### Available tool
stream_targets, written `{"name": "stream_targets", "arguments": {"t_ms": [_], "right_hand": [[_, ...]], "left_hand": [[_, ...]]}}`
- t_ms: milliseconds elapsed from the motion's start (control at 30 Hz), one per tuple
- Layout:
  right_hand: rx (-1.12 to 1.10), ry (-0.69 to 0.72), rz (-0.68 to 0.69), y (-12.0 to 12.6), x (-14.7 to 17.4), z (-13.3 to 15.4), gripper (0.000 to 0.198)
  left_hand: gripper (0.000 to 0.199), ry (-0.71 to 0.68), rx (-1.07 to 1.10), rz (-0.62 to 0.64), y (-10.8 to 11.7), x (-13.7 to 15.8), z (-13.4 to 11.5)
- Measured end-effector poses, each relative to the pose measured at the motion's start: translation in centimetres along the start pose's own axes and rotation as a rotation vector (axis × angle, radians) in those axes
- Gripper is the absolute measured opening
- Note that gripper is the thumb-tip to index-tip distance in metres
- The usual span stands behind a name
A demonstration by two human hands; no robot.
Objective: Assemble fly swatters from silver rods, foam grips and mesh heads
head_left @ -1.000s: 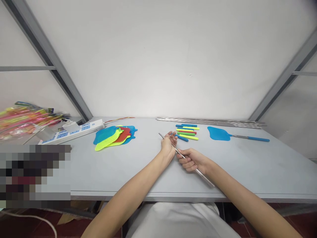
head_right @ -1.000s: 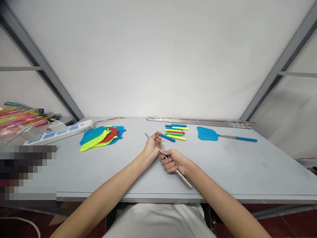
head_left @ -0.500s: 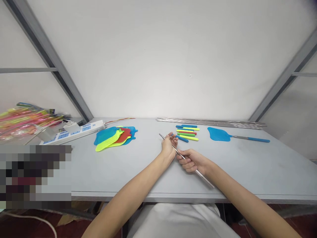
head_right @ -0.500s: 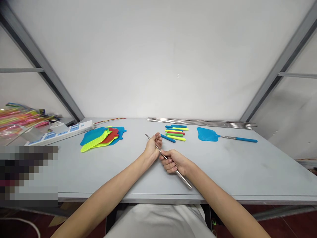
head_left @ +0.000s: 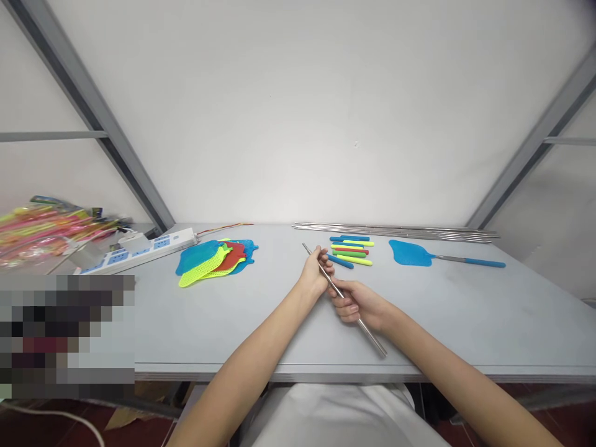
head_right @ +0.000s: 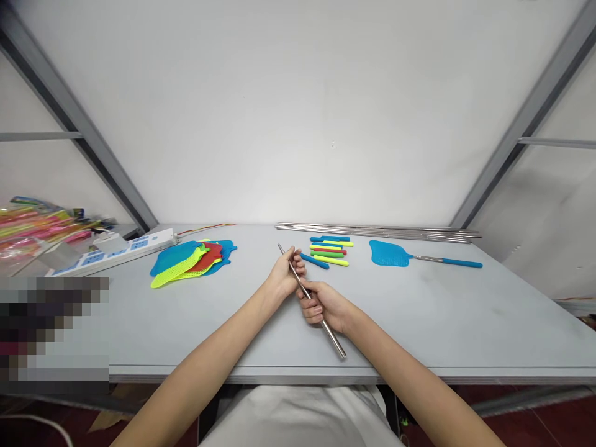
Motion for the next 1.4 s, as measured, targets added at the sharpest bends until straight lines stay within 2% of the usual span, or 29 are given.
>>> {"name": "stream_targets", "arguments": {"t_ms": [200, 433, 667, 1033, 1267, 1400], "right_hand": [[0.027, 0.009, -0.007, 0.0, 0.1, 0.0, 0.025], [0.060, 0.018, -0.013, 0.1, -0.1, 0.1, 0.024], [0.126, 0.017, -0.015, 0.0, 0.2, 0.0, 0.026], [0.163, 0.059, 0.001, -0.3, 0.3, 0.1, 0.026], [0.083, -0.018, 0.034, -0.6, 0.3, -0.4, 0.026], [0.048, -0.055, 0.049, -0.4, 0.3, -0.7, 0.027]], "left_hand": [[0.021, -0.014, 0.021, 0.031, 0.1, -0.2, -2.0], [0.024, 0.043, 0.053, 0.034, 0.3, 0.0, -2.4], [0.023, 0.014, 0.055, 0.005, 0.8, 0.0, -3.9], [0.030, 0.005, 0.057, 0.094, 0.1, 0.3, -4.7], [0.028, -0.078, 0.100, 0.155, -0.7, 0.6, -4.8], [0.028, -0.149, 0.110, 0.118, -0.4, 0.5, -4.6]]}}
Point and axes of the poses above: each hand's wrist, its own x-axis away from the middle knuckle, its own y-axis out of the back of the hand, z = x × y, the point moved 10 cm from there along -x, towards the middle knuckle, and after that the axes turned 11 degrees about -x, right-handed, at the moved point
